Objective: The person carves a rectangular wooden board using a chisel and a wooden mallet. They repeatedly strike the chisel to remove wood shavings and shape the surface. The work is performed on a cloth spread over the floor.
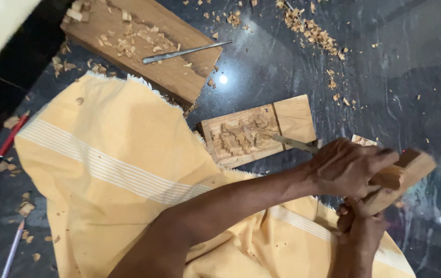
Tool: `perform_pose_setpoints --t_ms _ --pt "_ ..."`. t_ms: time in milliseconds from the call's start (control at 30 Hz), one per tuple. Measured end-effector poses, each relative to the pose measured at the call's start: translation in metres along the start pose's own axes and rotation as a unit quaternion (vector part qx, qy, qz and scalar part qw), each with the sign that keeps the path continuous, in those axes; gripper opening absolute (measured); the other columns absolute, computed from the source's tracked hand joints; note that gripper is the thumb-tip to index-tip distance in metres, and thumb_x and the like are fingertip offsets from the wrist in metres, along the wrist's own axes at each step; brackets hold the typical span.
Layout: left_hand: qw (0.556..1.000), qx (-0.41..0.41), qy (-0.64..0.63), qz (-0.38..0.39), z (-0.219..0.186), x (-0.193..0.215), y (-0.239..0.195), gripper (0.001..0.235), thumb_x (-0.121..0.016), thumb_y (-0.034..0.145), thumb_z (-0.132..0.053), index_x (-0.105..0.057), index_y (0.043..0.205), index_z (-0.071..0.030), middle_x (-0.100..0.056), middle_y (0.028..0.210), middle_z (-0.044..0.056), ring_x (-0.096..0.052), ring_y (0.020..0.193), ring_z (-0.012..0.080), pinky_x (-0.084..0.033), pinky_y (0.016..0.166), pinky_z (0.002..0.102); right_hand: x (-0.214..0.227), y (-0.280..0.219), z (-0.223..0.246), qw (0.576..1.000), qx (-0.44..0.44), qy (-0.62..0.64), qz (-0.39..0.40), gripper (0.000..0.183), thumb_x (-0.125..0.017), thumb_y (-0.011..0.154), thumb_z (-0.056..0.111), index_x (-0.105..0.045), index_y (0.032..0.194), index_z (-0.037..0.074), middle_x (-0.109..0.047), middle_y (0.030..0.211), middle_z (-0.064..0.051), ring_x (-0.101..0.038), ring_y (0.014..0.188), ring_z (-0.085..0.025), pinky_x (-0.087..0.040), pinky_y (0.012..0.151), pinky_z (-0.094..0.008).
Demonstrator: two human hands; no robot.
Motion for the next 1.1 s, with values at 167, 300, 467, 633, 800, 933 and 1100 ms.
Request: perform_pose_setpoints --t_ms 167,300,467,633,800,933,1100 --pt "0.99 0.123 -0.006 0.071 0.001 0.019 0.014 0.039 -0.076 0.083 -0.024 -0.064 0.118 -0.012 -0.074 0.102 0.008 -0.076 0.086 0.0224 -0.062 0.072 0.036 0.002 0.013 -0.033 0.961 -0.163 0.212 0.076 0.026 -0.075 0.102 0.024 -0.054 0.1 0.008 -0.055 0.078 0.001 -0.054 0.062 -0.009 -0.048 0.054 -0.023" --pt "0.981 0.182 0.032 0.057 0.03 0.037 0.036 0.06 -0.081 0.08 -0.022 -0.057 0.134 -0.01 -0.07 0.117 0.013 -0.074 0.096 0.0271 -0.063 0.084 0.039 -0.003 0.011 -0.021 0.97 -0.119 0.202 0.066 0.022 -0.073 0.098 0.022 -0.054 0.1 0.01 -0.054 0.076 0.001 -0.052 0.061 -0.009 -0.046 0.055 -0.024" --pt "0.98 0.164 -0.041 0.107 0.058 0.062 0.033 0.071 -0.088 0.077 -0.034 -0.056 0.136 -0.011 -0.073 0.111 0.011 -0.077 0.094 0.0217 -0.066 0.084 0.036 -0.01 -0.009 -0.002 0.977 -0.081 0.188 0.055 0.021 -0.071 0.097 0.02 -0.054 0.099 0.008 -0.056 0.079 0.0 -0.053 0.063 -0.01 -0.045 0.054 -0.024" --pt "0.917 0.363 -0.165 0.022 0.113 0.115 0.036 0.048 -0.078 0.089 -0.027 -0.059 0.13 -0.009 -0.062 0.083 0.002 -0.06 0.058 0.0095 -0.057 0.048 0.026 -0.005 -0.006 -0.007 0.974 -0.11 0.193 0.049 0.023 -0.071 0.098 0.021 -0.052 0.101 0.008 -0.054 0.078 -0.001 -0.051 0.061 -0.01 -0.044 0.053 -0.025" --pt "0.908 0.347 -0.237 -0.004 0.153 0.128 0.047 0.036 -0.072 0.097 -0.021 -0.061 0.123 0.001 -0.057 0.066 -0.001 -0.053 0.046 0.0079 -0.046 0.038 0.027 -0.016 0.002 -0.011 0.967 -0.141 0.206 0.042 0.021 -0.069 0.1 0.017 -0.051 0.105 0.008 -0.054 0.078 0.0 -0.051 0.062 -0.009 -0.045 0.055 -0.024" --pt "0.908 0.339 -0.247 -0.001 0.171 0.117 0.045 0.052 -0.072 0.091 -0.035 -0.058 0.133 -0.006 -0.057 0.063 -0.002 -0.052 0.042 0.005 -0.044 0.034 0.024 -0.024 -0.004 -0.013 0.978 -0.126 0.168 0.007 0.021 -0.071 0.097 0.012 -0.053 0.107 0.007 -0.055 0.079 -0.002 -0.051 0.063 -0.01 -0.044 0.056 -0.026" --pt "0.895 0.391 -0.212 0.033 0.17 0.099 0.039 0.063 -0.072 0.087 -0.053 -0.061 0.129 -0.008 -0.057 0.059 -0.004 -0.054 0.039 0.0041 -0.05 0.032 0.023 -0.031 -0.004 -0.006 0.982 -0.125 0.14 -0.014 0.025 -0.073 0.092 0.01 -0.055 0.109 0.007 -0.056 0.078 -0.004 -0.05 0.061 -0.011 -0.043 0.054 -0.027"
Point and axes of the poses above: each hand's wrist, its own y-axis towards the middle knuckle, its own x-axis out of the back of the hand, z = x × y, the point moved 3 cm from there along y, towards the middle knuckle
